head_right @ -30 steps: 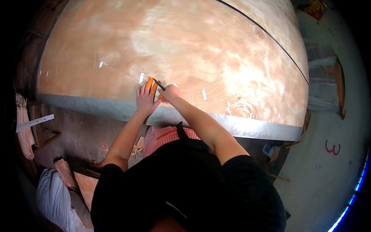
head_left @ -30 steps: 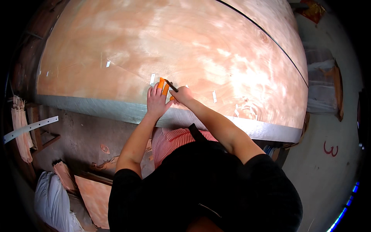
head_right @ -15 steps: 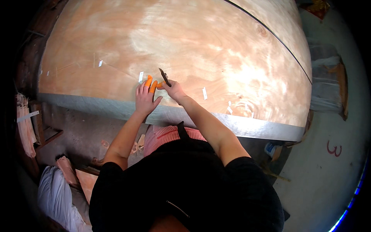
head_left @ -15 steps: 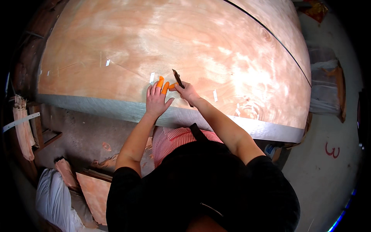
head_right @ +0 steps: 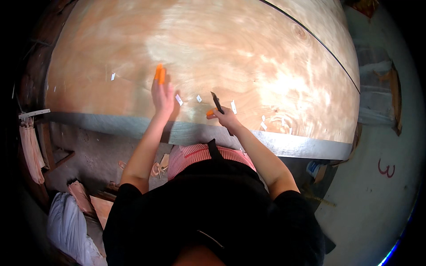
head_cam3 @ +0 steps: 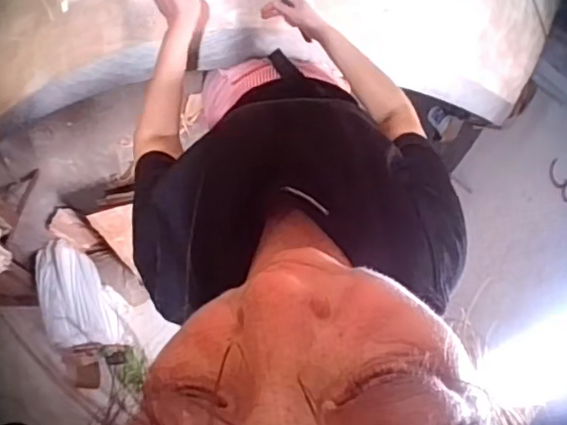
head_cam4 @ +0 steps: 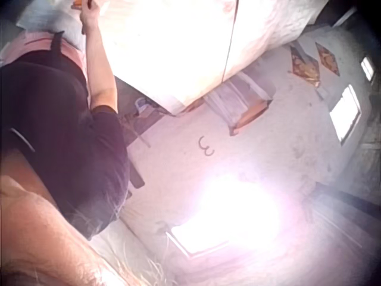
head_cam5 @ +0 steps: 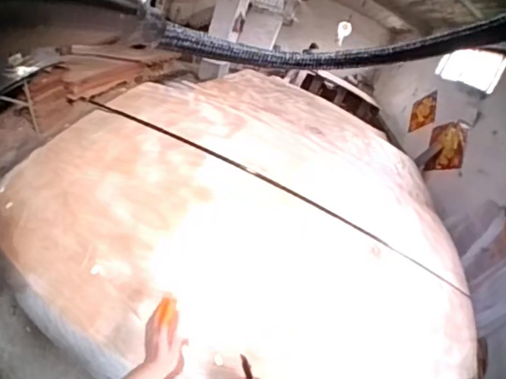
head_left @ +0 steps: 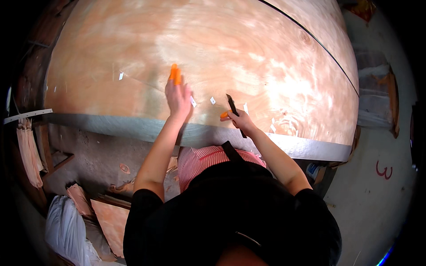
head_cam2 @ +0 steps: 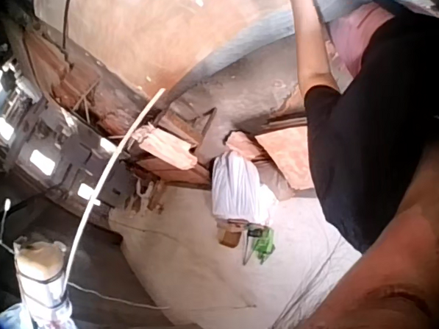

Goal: The person uses a utility knife and a metal straightedge to cut a large sheet of wood veneer on a workbench. They score the veneer along the straightedge, remove the cut pieces, and stack them on the floor.

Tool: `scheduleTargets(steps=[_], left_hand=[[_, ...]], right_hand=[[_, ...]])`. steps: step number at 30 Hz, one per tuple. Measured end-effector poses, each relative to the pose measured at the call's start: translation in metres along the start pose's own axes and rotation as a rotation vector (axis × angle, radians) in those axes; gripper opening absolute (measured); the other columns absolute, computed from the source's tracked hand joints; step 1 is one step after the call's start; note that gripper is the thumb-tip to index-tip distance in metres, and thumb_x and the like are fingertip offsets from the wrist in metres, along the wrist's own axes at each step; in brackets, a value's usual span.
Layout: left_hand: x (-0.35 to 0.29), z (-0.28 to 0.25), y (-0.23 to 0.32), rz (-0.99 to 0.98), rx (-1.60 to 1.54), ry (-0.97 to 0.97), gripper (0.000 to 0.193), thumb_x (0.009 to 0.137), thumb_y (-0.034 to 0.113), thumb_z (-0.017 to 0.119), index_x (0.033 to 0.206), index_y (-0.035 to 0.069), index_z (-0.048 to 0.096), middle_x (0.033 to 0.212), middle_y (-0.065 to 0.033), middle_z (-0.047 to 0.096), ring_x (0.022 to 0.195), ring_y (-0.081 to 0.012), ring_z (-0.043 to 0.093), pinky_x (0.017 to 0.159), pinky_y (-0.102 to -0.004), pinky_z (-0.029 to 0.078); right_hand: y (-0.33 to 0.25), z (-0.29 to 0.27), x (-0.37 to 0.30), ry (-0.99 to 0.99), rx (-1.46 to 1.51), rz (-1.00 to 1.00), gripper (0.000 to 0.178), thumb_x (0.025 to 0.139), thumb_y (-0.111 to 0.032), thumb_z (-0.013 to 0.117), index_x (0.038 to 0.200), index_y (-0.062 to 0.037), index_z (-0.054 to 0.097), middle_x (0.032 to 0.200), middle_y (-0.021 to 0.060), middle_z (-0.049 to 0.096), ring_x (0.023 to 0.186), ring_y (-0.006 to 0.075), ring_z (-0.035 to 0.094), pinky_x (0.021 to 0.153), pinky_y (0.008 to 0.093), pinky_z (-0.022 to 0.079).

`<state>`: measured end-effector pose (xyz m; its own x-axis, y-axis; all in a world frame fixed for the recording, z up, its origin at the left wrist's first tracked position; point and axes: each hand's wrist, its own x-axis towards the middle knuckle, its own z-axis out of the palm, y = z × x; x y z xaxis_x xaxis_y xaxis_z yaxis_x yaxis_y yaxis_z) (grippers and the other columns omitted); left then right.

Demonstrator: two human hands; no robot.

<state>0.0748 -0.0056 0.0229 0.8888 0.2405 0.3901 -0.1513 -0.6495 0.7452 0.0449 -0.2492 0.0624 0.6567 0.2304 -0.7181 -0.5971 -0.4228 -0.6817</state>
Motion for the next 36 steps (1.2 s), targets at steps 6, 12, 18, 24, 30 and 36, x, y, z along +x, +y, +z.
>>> scheduleTargets(steps=[6,12,18,24,30,36], left_hand=[[0.010,0.047,0.020,0.244,0.362,-0.371,0.067,0.076,0.043,0.055,0.128,0.006,0.035,0.136,-0.0172,0.025,0.127,-0.0315,0.022,0.100,-0.0543,0.015],[0.018,0.050,0.040,0.174,0.467,-0.438,0.076,0.072,0.045,0.058,0.131,0.007,0.030,0.142,-0.0144,0.011,0.128,-0.0296,0.019,0.101,-0.0515,0.013],[0.024,0.048,0.011,0.218,0.497,-0.535,0.062,0.080,0.040,0.051,0.129,0.006,0.033,0.137,-0.0172,0.023,0.125,-0.0321,0.024,0.100,-0.0497,0.018],[0.018,-0.054,-0.027,-0.088,0.348,-0.180,0.051,0.086,0.032,0.046,0.126,0.002,0.037,0.130,-0.0205,0.033,0.117,-0.0370,0.034,0.098,-0.0458,0.023],[-0.045,-0.110,-0.050,-0.086,0.563,-0.120,0.052,0.084,0.031,0.048,0.125,0.000,0.038,0.129,-0.0219,0.034,0.115,-0.0370,0.036,0.097,-0.0454,0.025],[-0.075,-0.071,0.013,0.101,0.526,-0.483,0.060,0.078,0.035,0.055,0.121,-0.004,0.041,0.123,-0.0195,0.040,0.119,-0.0315,0.034,0.100,-0.0475,0.020]], right_hand=[[0.020,-0.019,-0.025,0.100,0.021,0.023,0.029,0.088,-0.025,0.046,0.087,-0.0028,0.064,0.079,0.0035,0.064,0.060,0.0067,0.049,0.054,0.0208,0.038],[0.054,-0.035,-0.036,0.163,0.258,-0.093,0.024,0.088,-0.021,0.047,0.087,-0.0032,0.063,0.074,-0.0001,0.062,0.042,0.0004,0.029,0.039,0.0164,0.023],[0.075,-0.049,-0.020,0.256,-0.107,-0.185,0.022,0.085,-0.021,0.051,0.089,-0.0032,0.062,0.075,0.0085,0.064,0.073,0.0129,0.059,0.069,0.0265,0.045],[0.076,-0.079,-0.070,0.259,-0.070,-0.184,0.022,0.084,-0.022,0.053,0.088,-0.0026,0.062,0.073,0.0047,0.063,0.067,0.0101,0.055,0.063,0.0263,0.044],[0.104,-0.072,-0.080,0.249,-0.004,0.025,0.024,0.086,-0.024,0.051,0.090,-0.0017,0.061,0.074,0.0006,0.061,0.060,0.0068,0.048,0.055,0.0224,0.040],[0.102,-0.054,-0.068,0.194,-0.049,-0.124,0.026,0.087,-0.025,0.050,0.090,-0.0008,0.060,0.075,0.0026,0.061,0.065,0.0092,0.051,0.062,0.0241,0.042]])
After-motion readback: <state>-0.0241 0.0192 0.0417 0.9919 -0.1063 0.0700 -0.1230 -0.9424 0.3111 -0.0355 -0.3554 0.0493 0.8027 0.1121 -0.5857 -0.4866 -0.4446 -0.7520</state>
